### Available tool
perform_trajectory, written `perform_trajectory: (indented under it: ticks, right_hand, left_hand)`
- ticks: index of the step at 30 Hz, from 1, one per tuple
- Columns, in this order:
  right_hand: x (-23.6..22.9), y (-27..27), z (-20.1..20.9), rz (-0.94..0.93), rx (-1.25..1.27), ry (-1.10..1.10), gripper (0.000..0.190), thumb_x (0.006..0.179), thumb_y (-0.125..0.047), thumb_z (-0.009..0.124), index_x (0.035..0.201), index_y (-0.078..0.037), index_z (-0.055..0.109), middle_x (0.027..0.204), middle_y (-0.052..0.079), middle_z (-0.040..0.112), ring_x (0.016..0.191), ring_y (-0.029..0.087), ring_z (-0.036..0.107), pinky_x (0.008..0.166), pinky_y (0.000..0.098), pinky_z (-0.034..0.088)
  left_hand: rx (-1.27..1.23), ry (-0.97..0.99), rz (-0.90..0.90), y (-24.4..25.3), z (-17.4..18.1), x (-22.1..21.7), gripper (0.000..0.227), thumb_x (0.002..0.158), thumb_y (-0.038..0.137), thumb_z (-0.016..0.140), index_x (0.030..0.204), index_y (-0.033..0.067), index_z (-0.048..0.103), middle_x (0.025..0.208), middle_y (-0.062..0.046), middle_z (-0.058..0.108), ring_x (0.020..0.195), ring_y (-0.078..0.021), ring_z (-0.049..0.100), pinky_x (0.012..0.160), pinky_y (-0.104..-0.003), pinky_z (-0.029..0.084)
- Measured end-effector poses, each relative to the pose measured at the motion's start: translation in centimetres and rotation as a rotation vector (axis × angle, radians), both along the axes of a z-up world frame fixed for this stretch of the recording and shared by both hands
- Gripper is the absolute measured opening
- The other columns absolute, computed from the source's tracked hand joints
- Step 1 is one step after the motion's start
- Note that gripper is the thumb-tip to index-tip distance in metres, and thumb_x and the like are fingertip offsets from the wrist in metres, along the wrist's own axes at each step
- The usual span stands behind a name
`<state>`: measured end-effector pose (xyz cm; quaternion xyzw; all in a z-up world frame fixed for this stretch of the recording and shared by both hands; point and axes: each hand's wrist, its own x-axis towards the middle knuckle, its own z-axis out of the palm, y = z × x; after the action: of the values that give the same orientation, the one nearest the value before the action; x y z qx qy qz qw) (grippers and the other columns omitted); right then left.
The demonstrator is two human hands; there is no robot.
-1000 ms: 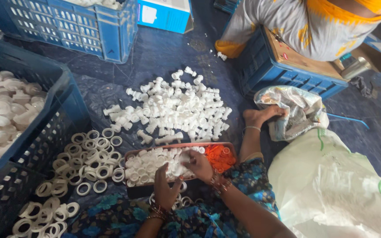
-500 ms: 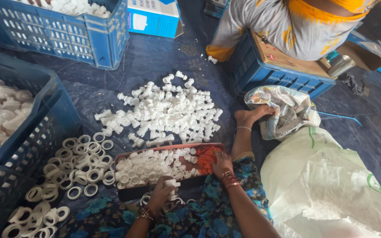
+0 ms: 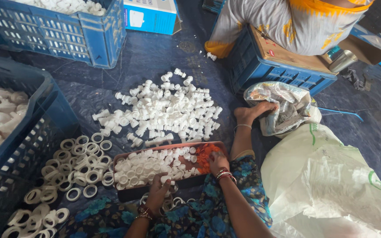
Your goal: The person sits on the floor and assembles small white plastic components by inserting orange caps into them. The assembled units are placed into a tray, while loose white rings and other parts are sorted nearby.
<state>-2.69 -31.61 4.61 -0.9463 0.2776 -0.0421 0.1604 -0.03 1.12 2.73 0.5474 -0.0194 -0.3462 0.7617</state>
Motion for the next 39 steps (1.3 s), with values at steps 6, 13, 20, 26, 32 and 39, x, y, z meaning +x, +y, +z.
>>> perform_trajectory:
  ticks: [6, 13, 20, 26, 32, 39]
  right_hand:
    - [-0.6, 0.7, 0.2, 0.237, 0.017, -0.240, 0.034, 0.075, -0.016, 0.077, 0.108, -0.011, 0.073, 0.111, 0.015, 0.069, 0.108, 0.034, 0.065, 0.094, 0.0442, 0.053]
    - [-0.5, 0.9, 0.1, 0.111, -0.070, -0.310, 0.039, 0.079, -0.010, 0.071, 0.117, -0.010, 0.070, 0.121, 0.016, 0.069, 0.118, 0.035, 0.061, 0.104, 0.0427, 0.048]
    - [-0.4, 0.7, -0.4, 0.341, -0.325, -0.270, 0.057, 0.076, -0.017, 0.071, 0.130, 0.001, 0.065, 0.126, 0.028, 0.063, 0.117, 0.044, 0.056, 0.102, 0.0513, 0.044]
    - [-2.1, 1.0, -0.7, 0.234, -0.269, -0.307, 0.042, 0.072, -0.002, 0.064, 0.113, -0.005, 0.072, 0.120, 0.019, 0.069, 0.117, 0.039, 0.061, 0.105, 0.0472, 0.049]
    - [-1.4, 2.4, 1.1, 0.210, -0.235, -0.372, 0.034, 0.076, -0.003, 0.065, 0.109, -0.007, 0.073, 0.113, 0.018, 0.069, 0.110, 0.037, 0.062, 0.096, 0.0454, 0.051]
    - [-2.5, 1.9, 0.5, 0.093, -0.181, -0.371, 0.027, 0.078, -0.006, 0.068, 0.104, -0.007, 0.074, 0.109, 0.016, 0.070, 0.106, 0.037, 0.063, 0.095, 0.0444, 0.051]
  left_hand:
    - [-0.124, -0.115, 0.062, -0.4, -0.5, -0.1, 0.039, 0.095, 0.024, 0.070, 0.129, 0.0105, 0.056, 0.105, -0.002, 0.067, 0.089, -0.0112, 0.066, 0.075, -0.028, 0.056]
    - [-0.079, -0.297, 0.083, -0.4, -2.4, -0.1, 0.045, 0.089, 0.024, 0.076, 0.127, 0.0092, 0.057, 0.106, -0.001, 0.068, 0.092, -0.0091, 0.063, 0.077, -0.027, 0.053]
    - [0.031, -0.417, 0.153, -0.4, -2.3, -0.3, 0.047, 0.092, 0.030, 0.076, 0.128, 0.0033, 0.060, 0.113, -0.007, 0.069, 0.100, -0.0148, 0.064, 0.085, -0.032, 0.054]
    - [0.029, -0.481, 0.139, -0.6, -3.1, -0.1, 0.054, 0.090, 0.031, 0.077, 0.130, 0.0004, 0.060, 0.117, -0.010, 0.071, 0.107, -0.0174, 0.066, 0.092, -0.034, 0.053]
    - [-0.001, -0.372, 0.086, -0.9, -1.2, 0.4, 0.048, 0.087, 0.026, 0.077, 0.128, 0.0068, 0.061, 0.112, -0.006, 0.072, 0.101, -0.0141, 0.068, 0.085, -0.032, 0.055]
    - [-0.006, -0.344, 0.026, -0.2, 0.6, -0.3, 0.043, 0.086, 0.025, 0.079, 0.123, 0.0080, 0.065, 0.110, -0.004, 0.072, 0.100, -0.0127, 0.069, 0.083, -0.031, 0.058]
